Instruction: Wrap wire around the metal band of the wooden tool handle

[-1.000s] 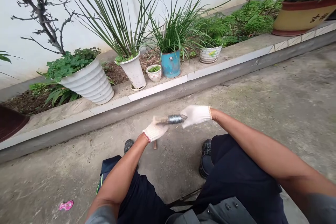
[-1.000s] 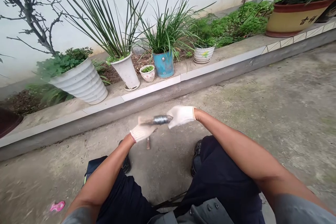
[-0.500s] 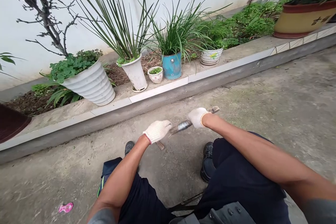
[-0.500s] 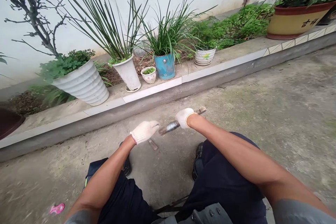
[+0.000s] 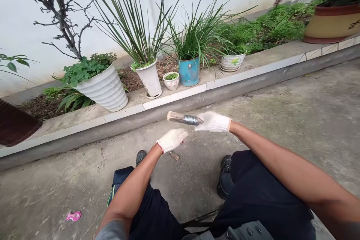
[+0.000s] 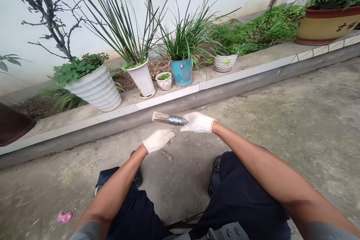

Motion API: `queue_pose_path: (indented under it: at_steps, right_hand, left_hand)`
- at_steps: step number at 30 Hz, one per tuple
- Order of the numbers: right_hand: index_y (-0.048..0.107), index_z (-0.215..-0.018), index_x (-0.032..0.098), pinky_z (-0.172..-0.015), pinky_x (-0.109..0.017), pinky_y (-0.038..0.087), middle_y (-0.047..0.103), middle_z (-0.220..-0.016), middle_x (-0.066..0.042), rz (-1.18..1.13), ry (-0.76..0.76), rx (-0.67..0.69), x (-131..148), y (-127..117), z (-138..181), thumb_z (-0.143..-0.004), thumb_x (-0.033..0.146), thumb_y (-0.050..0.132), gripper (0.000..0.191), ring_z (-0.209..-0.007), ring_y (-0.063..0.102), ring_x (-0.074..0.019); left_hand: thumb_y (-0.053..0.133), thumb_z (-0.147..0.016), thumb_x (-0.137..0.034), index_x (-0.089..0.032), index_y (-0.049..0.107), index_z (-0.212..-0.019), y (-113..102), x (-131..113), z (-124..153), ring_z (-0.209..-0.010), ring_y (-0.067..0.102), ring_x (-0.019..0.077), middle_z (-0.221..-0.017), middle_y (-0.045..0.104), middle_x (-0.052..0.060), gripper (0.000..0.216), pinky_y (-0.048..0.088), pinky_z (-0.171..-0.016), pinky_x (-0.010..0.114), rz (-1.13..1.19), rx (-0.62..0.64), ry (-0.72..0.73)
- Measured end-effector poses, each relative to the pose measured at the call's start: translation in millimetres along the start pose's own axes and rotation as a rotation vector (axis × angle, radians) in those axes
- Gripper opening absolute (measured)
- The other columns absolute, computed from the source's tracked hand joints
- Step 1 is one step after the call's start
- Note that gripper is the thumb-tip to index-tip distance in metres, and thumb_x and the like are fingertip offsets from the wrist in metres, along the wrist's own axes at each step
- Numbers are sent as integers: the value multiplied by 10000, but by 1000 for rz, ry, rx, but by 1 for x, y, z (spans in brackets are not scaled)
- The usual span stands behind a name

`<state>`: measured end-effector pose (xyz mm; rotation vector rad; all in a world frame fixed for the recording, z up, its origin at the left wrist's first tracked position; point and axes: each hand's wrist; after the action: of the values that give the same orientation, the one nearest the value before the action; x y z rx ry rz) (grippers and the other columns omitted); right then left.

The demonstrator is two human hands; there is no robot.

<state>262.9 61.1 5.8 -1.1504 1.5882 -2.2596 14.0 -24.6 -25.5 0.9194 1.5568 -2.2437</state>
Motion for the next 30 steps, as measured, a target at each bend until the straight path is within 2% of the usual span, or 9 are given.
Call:
queue_pose_path:
  at_steps: [4, 8, 11, 15, 17, 20, 23, 26, 30]
  right_hand:
    - [715, -1074, 196, -761, -279, 450, 766, -1036, -94, 106, 164, -86, 10, -2, -6, -957, 529, 606, 370, -925, 695, -248]
    - [736, -1257, 187, -844, -340, 515, 776, -1131, -186, 351, 328, -22, 17, 0, -10, -1004, 366, 552, 360, -1032, 747, -301]
    - [763, -1249, 115, -893, -407, 540, 766, -1135, -254, 428, 338, 64, 17, 9, -10, -915, 189, 619, 371, -1101, 749, -365]
    - [818, -989, 113, -887, -415, 540, 780, -1005, -221, 467, 230, 293, 11, 23, -4, -740, 110, 736, 263, -1028, 763, -363]
    - [801, -880, 161, -820, -348, 525, 772, -885, -131, 440, 138, 410, 8, 25, 2, -672, 142, 786, 209, -910, 756, -294]
    - [743, -827, 204, -672, -275, 447, 693, -730, -14, 310, -52, 527, 5, 19, 12, -688, 297, 800, 176, -706, 661, -190]
    - [661, -819, 200, -609, -255, 363, 626, -696, 26, 112, -128, 440, 5, 7, 17, -759, 429, 747, 252, -637, 559, -143]
    - [601, -815, 189, -606, -242, 326, 597, -717, 24, -41, -65, 215, 7, -1, 14, -782, 505, 735, 345, -671, 515, -134]
    - [657, -922, 177, -649, -244, 374, 658, -795, -11, -145, 69, 0, 10, -5, 2, -837, 533, 704, 370, -730, 567, -164]
  left_hand:
    - [413, -1093, -414, -220, 659, -950, 1, -10, 3, -778, 687, 180, -791, 728, -5, 345, 464, -769, 277, -19, 8, 12]
    - [416, -1090, -411, -226, 653, -862, 2, -14, 3, -681, 639, 185, -717, 692, -7, 377, 437, -707, 294, -105, 89, -3]
    - [426, -1081, -344, -223, 647, -805, 2, -11, 2, -666, 616, 189, -721, 687, 14, 374, 433, -698, 301, -249, 140, 22]
    - [413, -1087, -328, -224, 698, -925, -5, -2, 2, -798, 659, 204, -913, 746, 50, 344, 451, -755, 297, -377, 78, 99]
    - [400, -1096, -359, -229, 714, -957, -9, 1, 2, -832, 665, 201, -950, 752, 44, 367, 462, -775, 288, -351, 69, 113]
    - [424, -1092, -413, -232, 724, -931, -12, 4, 1, -783, 648, 184, -829, 719, 11, 386, 474, -773, 273, -235, 82, 65]
    - [495, -1067, -411, -200, 719, -891, -9, 5, 0, -788, 649, 177, -838, 721, 25, 354, 492, -783, 272, -87, 51, 45]
    - [389, -1106, -416, -152, 718, -997, -3, 5, -1, -749, 655, 180, -863, 727, 74, 435, 513, -734, 282, 11, -3, 15]
    - [295, -1129, -415, -179, 686, -1081, 3, -2, 2, -788, 686, 179, -901, 730, 58, 459, 521, -778, 275, 4, -68, 22]
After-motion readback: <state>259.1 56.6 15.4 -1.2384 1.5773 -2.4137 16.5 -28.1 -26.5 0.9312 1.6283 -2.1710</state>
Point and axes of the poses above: each hand's wrist, its own z-axis away from the middle knuckle, its own y-axis out of the palm, x = y × z
